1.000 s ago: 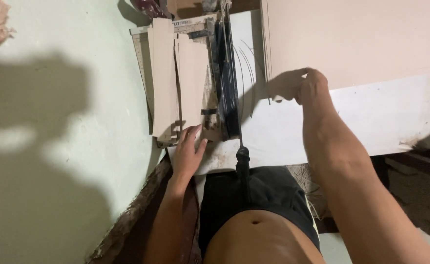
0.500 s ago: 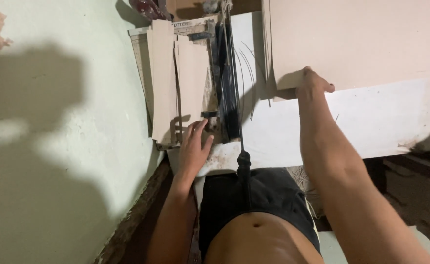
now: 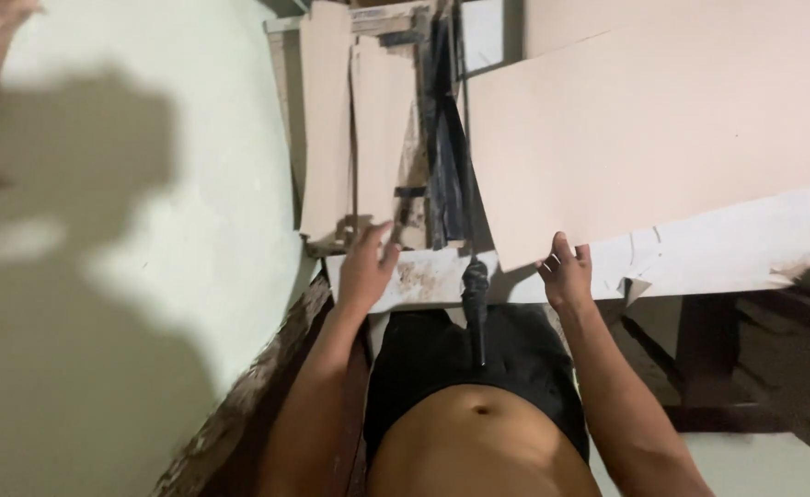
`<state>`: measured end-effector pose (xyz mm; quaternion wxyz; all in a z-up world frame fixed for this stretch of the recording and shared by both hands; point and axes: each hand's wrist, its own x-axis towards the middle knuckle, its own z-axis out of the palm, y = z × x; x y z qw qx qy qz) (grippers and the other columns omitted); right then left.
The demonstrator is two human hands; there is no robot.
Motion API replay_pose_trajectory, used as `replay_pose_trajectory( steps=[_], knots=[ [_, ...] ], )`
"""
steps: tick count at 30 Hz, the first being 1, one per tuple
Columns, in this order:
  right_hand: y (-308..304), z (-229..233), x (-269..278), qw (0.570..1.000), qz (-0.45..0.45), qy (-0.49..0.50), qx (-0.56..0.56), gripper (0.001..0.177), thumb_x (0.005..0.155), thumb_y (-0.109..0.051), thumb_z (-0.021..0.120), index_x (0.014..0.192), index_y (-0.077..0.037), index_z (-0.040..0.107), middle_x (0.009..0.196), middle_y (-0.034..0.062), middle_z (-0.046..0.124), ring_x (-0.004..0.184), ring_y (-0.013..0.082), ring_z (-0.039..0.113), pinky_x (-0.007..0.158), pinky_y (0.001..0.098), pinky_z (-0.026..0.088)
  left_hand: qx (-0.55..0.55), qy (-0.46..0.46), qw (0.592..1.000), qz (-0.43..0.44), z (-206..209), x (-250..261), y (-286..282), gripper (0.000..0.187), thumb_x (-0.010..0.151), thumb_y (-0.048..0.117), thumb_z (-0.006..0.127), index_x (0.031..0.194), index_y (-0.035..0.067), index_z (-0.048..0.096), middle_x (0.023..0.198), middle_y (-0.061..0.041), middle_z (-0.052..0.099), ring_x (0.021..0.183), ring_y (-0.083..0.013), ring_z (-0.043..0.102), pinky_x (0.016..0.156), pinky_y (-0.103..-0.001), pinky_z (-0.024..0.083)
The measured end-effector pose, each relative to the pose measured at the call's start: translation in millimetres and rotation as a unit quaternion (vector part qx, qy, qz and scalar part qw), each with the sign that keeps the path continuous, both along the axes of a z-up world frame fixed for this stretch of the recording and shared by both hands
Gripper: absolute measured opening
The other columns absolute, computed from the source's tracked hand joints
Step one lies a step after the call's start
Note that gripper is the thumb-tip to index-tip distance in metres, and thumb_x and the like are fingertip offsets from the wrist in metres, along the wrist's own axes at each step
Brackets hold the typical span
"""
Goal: The person repeatedly places sheets of cardboard under a guillotine-style paper cutter and pulls the lever to cut them. The cut pieces are stacked on the left side of the machine. The person continues this process for the duration of the clip.
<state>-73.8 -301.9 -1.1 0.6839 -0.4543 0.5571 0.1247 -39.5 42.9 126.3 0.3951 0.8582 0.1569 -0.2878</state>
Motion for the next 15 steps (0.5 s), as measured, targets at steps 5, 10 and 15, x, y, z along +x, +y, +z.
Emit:
replay_pose_trajectory(
  steps=[5, 10, 15],
  knots=[
    [42.7, 52.8, 4.1, 0.929, 0.362, -0.015, 0.071, 0.035, 0.102, -0.032, 0.069, 0.116, 0.000, 0.063, 0.106, 0.0223, 0.069, 0.097, 0.0401, 0.071, 0.086, 0.0604, 0.057, 0.005, 0.066, 0.996, -0.057, -22.3, -51.5, -0.9, 0.045, 0.106, 0.029, 0.055, 0.148, 0.015, 0.049, 0.140, -0.015, 0.057, 0.123, -0.0334, 0.063, 0.097, -0.050, 0.056],
    [97.1, 23.6, 10.9, 0.851, 0.493, -0.172, 0.052, 0.088, 0.079, -0.043, 0.081, 0.148, 0.001, 0.050, 0.146, 0.0313, 0.049, 0.141, 0.0518, 0.041, 0.115, 0.0658, 0.034, -0.019, 0.107, 0.993, -0.038, -10.3, -79.6, 6.7, 0.047, 0.107, 0.033, 0.051, 0.150, 0.014, 0.047, 0.146, -0.017, 0.053, 0.126, -0.0345, 0.060, 0.099, -0.051, 0.055],
    [149.6, 62.3, -1.9, 0.783, 0.529, -0.166, -0.281, 0.047, 0.092, 0.001, 0.057, 0.132, 0.024, 0.051, 0.108, 0.0508, 0.061, 0.110, 0.0631, 0.057, 0.095, 0.0736, 0.045, -0.041, 0.134, 0.990, 0.017, -10.1, -117.6, 24.9, 0.048, 0.106, 0.032, 0.052, 0.149, 0.011, 0.049, 0.145, -0.022, 0.052, 0.127, -0.0373, 0.058, 0.101, -0.050, 0.055]
  ],
)
